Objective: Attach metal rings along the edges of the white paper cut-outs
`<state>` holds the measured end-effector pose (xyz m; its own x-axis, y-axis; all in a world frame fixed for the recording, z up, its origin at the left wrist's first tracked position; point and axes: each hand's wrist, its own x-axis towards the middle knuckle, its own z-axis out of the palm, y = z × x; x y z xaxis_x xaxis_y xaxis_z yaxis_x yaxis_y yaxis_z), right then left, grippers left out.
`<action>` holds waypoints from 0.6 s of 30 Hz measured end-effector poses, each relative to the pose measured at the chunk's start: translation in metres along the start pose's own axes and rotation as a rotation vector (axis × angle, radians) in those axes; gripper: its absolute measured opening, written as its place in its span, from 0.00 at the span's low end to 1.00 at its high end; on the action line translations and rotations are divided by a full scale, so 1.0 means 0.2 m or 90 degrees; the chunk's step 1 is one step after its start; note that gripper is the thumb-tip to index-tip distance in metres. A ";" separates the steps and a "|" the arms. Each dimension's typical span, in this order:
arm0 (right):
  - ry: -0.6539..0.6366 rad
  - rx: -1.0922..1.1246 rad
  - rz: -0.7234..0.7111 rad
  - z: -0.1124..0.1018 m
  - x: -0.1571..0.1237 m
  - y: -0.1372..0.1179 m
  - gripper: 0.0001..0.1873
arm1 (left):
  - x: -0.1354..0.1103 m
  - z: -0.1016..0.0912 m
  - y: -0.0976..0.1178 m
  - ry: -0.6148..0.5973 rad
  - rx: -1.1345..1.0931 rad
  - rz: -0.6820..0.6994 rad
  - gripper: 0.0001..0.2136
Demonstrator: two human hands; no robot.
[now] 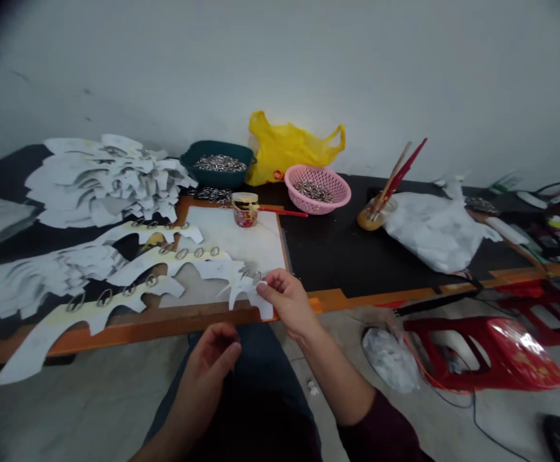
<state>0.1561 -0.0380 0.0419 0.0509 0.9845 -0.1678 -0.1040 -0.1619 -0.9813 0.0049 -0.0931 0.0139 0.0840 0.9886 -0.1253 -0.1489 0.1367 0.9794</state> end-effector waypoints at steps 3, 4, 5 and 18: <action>-0.040 -0.005 0.011 0.05 -0.06 -0.04 0.13 | 0.04 0.07 0.03 -0.053 -0.334 -0.118 0.13; -0.044 -0.027 0.006 0.06 -0.08 -0.04 0.13 | 0.07 0.10 0.05 -0.047 -0.391 -0.125 0.14; -0.042 -0.054 -0.006 0.07 -0.10 -0.05 0.12 | 0.11 0.11 0.06 -0.026 -0.430 -0.136 0.13; 0.005 -0.036 -0.038 0.07 -0.17 0.05 0.12 | 0.15 0.12 0.06 0.050 -0.437 -0.128 0.12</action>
<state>0.1391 -0.0714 0.0400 0.0631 0.9920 -0.1091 -0.0449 -0.1064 -0.9933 0.0297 -0.0627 0.0257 0.1085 0.9379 -0.3294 -0.7263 0.3010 0.6179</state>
